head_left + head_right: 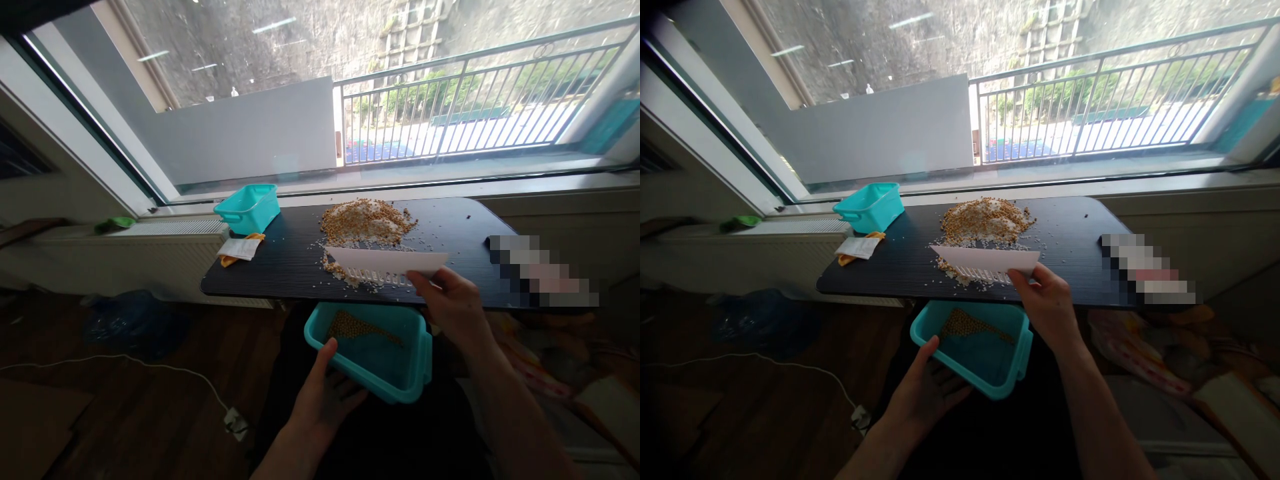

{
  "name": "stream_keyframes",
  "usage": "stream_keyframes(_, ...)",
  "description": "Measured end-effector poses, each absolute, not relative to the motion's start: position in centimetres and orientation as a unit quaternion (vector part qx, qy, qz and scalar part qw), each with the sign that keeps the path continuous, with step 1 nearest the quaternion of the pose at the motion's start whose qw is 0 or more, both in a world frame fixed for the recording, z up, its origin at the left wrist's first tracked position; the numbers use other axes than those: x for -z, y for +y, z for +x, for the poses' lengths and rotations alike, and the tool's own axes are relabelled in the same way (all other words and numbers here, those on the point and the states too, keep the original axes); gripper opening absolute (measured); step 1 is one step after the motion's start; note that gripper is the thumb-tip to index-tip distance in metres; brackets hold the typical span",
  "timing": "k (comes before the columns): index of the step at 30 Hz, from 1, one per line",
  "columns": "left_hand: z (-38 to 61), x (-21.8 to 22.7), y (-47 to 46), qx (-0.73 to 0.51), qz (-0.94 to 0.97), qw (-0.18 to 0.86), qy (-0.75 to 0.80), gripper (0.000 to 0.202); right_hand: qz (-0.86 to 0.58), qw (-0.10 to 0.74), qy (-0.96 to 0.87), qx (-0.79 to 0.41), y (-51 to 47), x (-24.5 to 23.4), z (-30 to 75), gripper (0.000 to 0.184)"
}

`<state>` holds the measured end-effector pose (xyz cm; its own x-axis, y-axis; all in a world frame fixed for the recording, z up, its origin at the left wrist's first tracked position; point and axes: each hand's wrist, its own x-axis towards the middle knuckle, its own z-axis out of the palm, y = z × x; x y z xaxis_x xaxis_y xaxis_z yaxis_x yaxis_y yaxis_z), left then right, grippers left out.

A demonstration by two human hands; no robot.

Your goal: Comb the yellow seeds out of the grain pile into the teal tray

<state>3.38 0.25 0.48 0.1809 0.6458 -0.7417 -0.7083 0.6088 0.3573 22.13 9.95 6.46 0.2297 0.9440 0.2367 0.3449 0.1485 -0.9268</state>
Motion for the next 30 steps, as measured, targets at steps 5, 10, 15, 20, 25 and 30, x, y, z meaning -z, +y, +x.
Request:
stream_keyframes(5,3.4,-0.6,0.3,-0.44,-0.037,0.765,0.468,0.061,-0.579,0.53,-0.548,-0.288,9.9,-6.8,21.8,0.026)
stream_keyframes(10,3.5,-0.6,0.2,-0.443,-0.033,0.765,0.467,0.06,-0.585,0.526,-0.54,-0.299,9.6,-7.2,22.1,0.027)
stream_keyframes(15,3.5,-0.6,0.2,-0.439,-0.035,0.768,0.466,0.061,-0.59,0.531,-0.531,-0.297,9.6,-7.2,22.1,0.024)
stream_keyframes(20,3.5,-0.5,0.2,-0.442,-0.037,0.764,0.468,0.062,-0.591,0.537,-0.517,-0.309,9.1,-7.0,22.5,0.028)
stream_keyframes(25,3.6,-0.5,0.2,-0.442,-0.04,0.764,0.469,0.061,-0.582,0.536,-0.506,-0.343,8.6,-6.6,22.8,0.03)
stream_keyframes(30,3.6,-0.6,0.2,-0.438,-0.038,0.763,0.473,0.059,-0.604,0.539,-0.5,-0.308,9.0,-6.9,22.5,0.021)
